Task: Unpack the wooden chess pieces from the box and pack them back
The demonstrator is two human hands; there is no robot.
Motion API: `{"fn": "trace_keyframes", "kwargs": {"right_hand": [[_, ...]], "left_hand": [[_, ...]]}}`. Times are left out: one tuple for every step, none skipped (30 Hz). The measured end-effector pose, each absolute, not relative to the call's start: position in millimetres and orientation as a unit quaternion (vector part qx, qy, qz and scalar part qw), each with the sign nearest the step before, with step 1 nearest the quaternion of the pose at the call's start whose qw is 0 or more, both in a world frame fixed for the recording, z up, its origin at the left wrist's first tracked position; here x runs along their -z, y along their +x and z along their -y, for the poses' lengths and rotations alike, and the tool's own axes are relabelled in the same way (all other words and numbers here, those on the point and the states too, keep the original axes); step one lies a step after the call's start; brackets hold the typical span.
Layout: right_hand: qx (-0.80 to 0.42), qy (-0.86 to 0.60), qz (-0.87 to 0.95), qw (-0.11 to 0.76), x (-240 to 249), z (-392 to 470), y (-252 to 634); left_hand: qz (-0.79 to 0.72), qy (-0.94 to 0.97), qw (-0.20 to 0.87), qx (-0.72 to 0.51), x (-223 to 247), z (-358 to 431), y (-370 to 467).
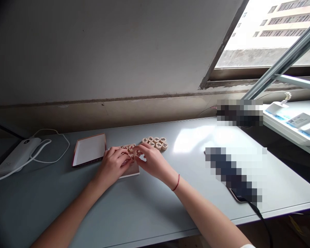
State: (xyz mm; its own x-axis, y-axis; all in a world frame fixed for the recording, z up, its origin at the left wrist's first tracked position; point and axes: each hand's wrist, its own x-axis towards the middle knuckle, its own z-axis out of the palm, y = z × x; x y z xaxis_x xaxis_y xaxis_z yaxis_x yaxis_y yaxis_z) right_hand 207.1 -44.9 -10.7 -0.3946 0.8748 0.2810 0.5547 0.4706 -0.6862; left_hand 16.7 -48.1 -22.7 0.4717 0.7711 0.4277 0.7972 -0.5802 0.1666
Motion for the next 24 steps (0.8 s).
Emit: {"fn": "trace_keyframes", "kwargs": {"right_hand": [[-0.223, -0.452, 0.807, 0.308, 13, 46, 204], [-0.198, -0.452, 0.818, 0.294, 15, 47, 200], [-0.176, -0.451, 0.829, 0.280, 18, 48, 197], [-0.158, -0.448, 0.839, 0.266, 21, 48, 195], [-0.142, -0.447, 0.846, 0.254, 23, 47, 192], [-0.126, -0.449, 0.851, 0.243, 26, 46, 190], [-0.109, -0.454, 0.853, 0.234, 28, 45, 189], [-0.092, -0.461, 0.853, 0.226, 30, 43, 187], [-0.076, -0.468, 0.853, 0.218, 31, 41, 185], [-0.064, -0.476, 0.851, 0.210, 32, 40, 184], [-0.055, -0.484, 0.849, 0.204, 32, 39, 182], [-0.051, -0.491, 0.847, 0.198, 32, 37, 181], [-0.051, -0.496, 0.845, 0.195, 31, 36, 180], [-0.056, -0.500, 0.842, 0.196, 30, 35, 180], [-0.065, -0.503, 0.838, 0.199, 28, 34, 181], [-0.074, -0.508, 0.833, 0.205, 25, 32, 182], [-0.081, -0.517, 0.825, 0.214, 22, 29, 184], [-0.084, -0.533, 0.813, 0.220, 18, 26, 187], [-0.081, -0.554, 0.798, 0.221, 15, 22, 190], [-0.076, -0.576, 0.785, 0.214, 11, 18, 193], [-0.071, -0.596, 0.776, 0.197, 7, 13, 196], [-0.067, -0.610, 0.770, 0.173, 4, 9, 198], [-0.066, -0.621, 0.768, 0.146, 2, 5, 199], [-0.067, -0.627, 0.767, 0.118, 0, 1, 200]], "left_hand": [[0.459, -0.858, 0.018, 0.229, 20, 50, 14], [0.458, -0.862, 0.006, 0.220, 18, 52, 11], [0.452, -0.867, -0.009, 0.209, 15, 54, 9], [0.441, -0.876, -0.024, 0.195, 13, 57, 8], [0.425, -0.886, -0.036, 0.179, 12, 60, 7], [0.407, -0.898, -0.043, 0.162, 12, 63, 7], [0.389, -0.909, -0.043, 0.144, 12, 65, 8], [0.372, -0.918, -0.036, 0.131, 13, 67, 9], [0.358, -0.925, -0.025, 0.123, 15, 68, 9], [0.348, -0.930, -0.013, 0.120, 17, 68, 10], [0.341, -0.932, -0.002, 0.122, 19, 68, 11], [0.336, -0.933, 0.005, 0.127, 21, 67, 11], [0.333, -0.934, 0.009, 0.131, 23, 66, 11], [0.331, -0.934, 0.012, 0.134, 25, 64, 10], [0.331, -0.933, 0.017, 0.137, 26, 63, 9], [0.333, -0.933, 0.023, 0.138, 27, 62, 8], [0.334, -0.932, 0.029, 0.140, 27, 61, 7], [0.334, -0.931, 0.034, 0.140, 28, 60, 6], [0.334, -0.931, 0.039, 0.140, 29, 60, 5], [0.335, -0.931, 0.045, 0.140, 29, 60, 4], [0.335, -0.930, 0.051, 0.140, 30, 60, 3], [0.336, -0.930, 0.058, 0.140, 31, 60, 3], [0.337, -0.929, 0.064, 0.140, 31, 60, 2], [0.340, -0.927, 0.069, 0.141, 32, 61, 2]]}}
